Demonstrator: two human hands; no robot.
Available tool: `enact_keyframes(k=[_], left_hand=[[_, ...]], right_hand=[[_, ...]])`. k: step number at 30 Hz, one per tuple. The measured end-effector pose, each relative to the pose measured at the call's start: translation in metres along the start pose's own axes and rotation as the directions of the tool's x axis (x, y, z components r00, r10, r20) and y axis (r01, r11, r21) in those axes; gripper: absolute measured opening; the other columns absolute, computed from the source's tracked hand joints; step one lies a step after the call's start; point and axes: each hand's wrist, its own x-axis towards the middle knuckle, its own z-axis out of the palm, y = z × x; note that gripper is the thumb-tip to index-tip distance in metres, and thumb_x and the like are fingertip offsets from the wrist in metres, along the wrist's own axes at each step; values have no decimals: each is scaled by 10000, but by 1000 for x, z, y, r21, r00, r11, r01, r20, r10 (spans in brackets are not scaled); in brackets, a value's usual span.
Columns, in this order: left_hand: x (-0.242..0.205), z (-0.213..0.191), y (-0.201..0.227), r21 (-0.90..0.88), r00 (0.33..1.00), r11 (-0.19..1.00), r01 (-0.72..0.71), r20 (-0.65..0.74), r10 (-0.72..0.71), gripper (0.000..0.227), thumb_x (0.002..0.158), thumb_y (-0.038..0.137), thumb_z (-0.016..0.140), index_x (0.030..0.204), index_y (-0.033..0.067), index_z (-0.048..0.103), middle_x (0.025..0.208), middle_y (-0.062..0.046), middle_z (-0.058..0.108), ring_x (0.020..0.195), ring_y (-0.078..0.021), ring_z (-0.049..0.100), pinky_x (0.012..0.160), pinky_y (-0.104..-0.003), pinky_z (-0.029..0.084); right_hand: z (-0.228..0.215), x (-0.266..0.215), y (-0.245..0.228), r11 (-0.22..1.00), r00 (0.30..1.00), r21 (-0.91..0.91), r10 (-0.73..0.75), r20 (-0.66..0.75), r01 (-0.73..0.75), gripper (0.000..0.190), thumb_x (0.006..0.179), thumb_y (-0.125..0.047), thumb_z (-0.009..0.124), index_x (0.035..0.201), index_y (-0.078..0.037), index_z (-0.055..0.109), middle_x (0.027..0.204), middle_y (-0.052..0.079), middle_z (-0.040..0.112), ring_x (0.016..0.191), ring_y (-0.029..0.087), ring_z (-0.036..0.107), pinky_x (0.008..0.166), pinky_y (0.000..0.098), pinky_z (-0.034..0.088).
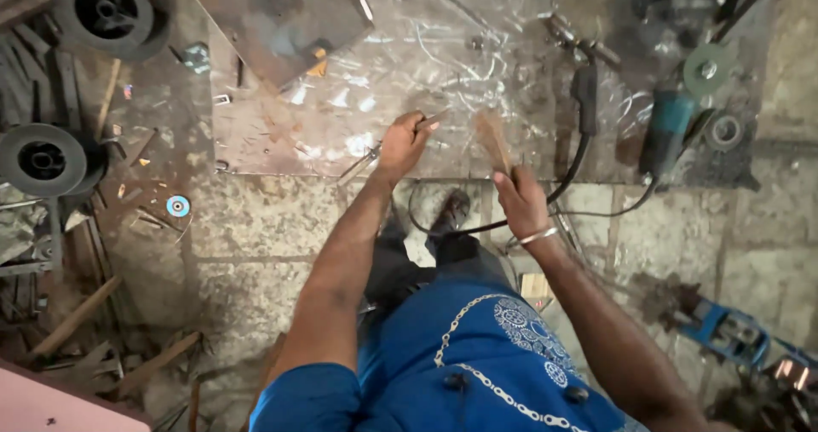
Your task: The person is fabricating a metal structure by grinding and welding metal pipes and plates.
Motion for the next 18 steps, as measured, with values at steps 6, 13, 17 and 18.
enact_keyframes(k=[6,13,17,18], left_hand=[[1,17,-25,-67,991,990,-128,-44,125,261,951,285,677,983,30,631,978,-209,652,951,-427,623,815,-499,493],[1,3,-12,-133,991,982,-137,-30,134,238,967,259,642,938,28,595,930,-209,635,943,-439,609,821,-516,476],[2,-4,-4,-155,996,984,-84,-7,84,253,963,265,644,906,25,585,893,-214,624,908,-441,607,791,-523,469],[-2,-2,-5,-152,996,985,-83,1,84,243,954,260,640,906,28,587,888,-212,622,901,-439,609,783,-522,468]], right_hand=[[28,-4,-73,927,914,-229,-345,-213,296,369,1089,-365,557,1025,-6,502,731,102,535,621,234,508,570,409,415],[42,31,-46,899,983,-426,-159,-95,104,406,1077,-405,593,1026,-4,551,810,242,641,749,452,623,647,529,445],[50,17,-57,872,875,-349,-432,-217,344,385,1081,-354,560,1132,26,527,851,263,629,760,473,615,632,534,467],[52,21,-42,852,923,-461,-352,-155,248,415,1059,-363,577,1175,31,520,834,274,625,754,496,603,624,559,441]])
